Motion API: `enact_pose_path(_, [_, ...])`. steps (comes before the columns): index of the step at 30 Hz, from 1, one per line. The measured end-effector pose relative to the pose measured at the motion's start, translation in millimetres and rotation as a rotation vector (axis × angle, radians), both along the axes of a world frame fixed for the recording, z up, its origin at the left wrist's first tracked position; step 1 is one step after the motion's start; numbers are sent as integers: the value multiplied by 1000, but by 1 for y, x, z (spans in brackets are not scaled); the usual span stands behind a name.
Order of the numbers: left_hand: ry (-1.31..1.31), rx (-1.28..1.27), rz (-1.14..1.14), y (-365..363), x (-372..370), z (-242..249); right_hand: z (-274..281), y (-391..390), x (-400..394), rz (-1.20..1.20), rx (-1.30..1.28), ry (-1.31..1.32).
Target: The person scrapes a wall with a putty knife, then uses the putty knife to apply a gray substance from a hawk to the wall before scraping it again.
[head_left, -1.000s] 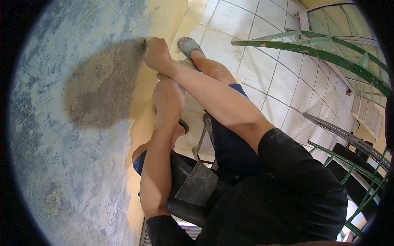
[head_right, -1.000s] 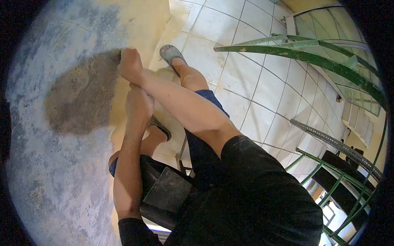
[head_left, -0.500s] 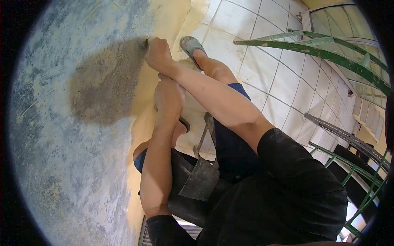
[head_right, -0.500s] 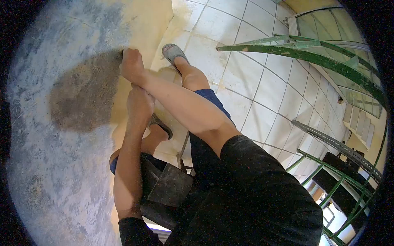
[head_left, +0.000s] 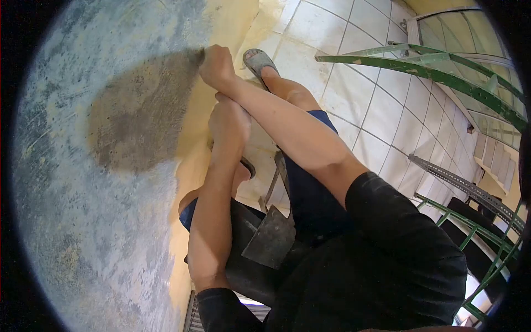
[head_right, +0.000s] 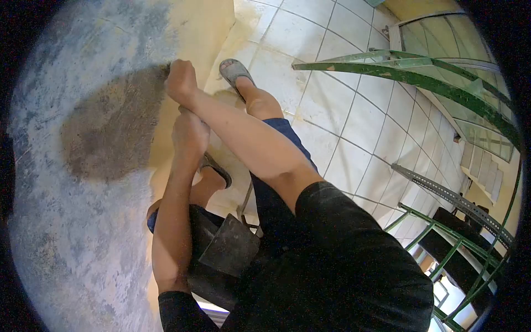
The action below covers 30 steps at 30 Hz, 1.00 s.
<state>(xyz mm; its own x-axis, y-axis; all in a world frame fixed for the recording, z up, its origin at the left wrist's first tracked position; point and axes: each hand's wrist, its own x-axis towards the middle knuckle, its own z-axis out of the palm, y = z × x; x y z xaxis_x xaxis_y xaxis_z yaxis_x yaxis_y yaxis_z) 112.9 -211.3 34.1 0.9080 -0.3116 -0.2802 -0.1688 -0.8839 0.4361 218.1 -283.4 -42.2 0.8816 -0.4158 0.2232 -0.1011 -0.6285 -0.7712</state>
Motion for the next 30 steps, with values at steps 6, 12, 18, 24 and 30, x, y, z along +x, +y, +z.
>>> enact_pose_path(6, [-8, -26, -46, 2, -6, 9, -10, 6, 6, 6, -66, -17])
enact_pose_path(12, [-55, -18, -60, 1, -4, 2, 9, 2, -6, 51, -33, 42])
enact_pose_path(18, [-10, 43, -65, 1, -3, 6, 10, 6, -1, 9, 35, 50])
enact_pose_path(24, [-37, 25, -35, 1, 0, 3, 16, 1, -3, 48, -57, -32])
enact_pose_path(30, [1, 54, -16, -1, 3, 7, 13, 1, -3, 24, -82, 7])
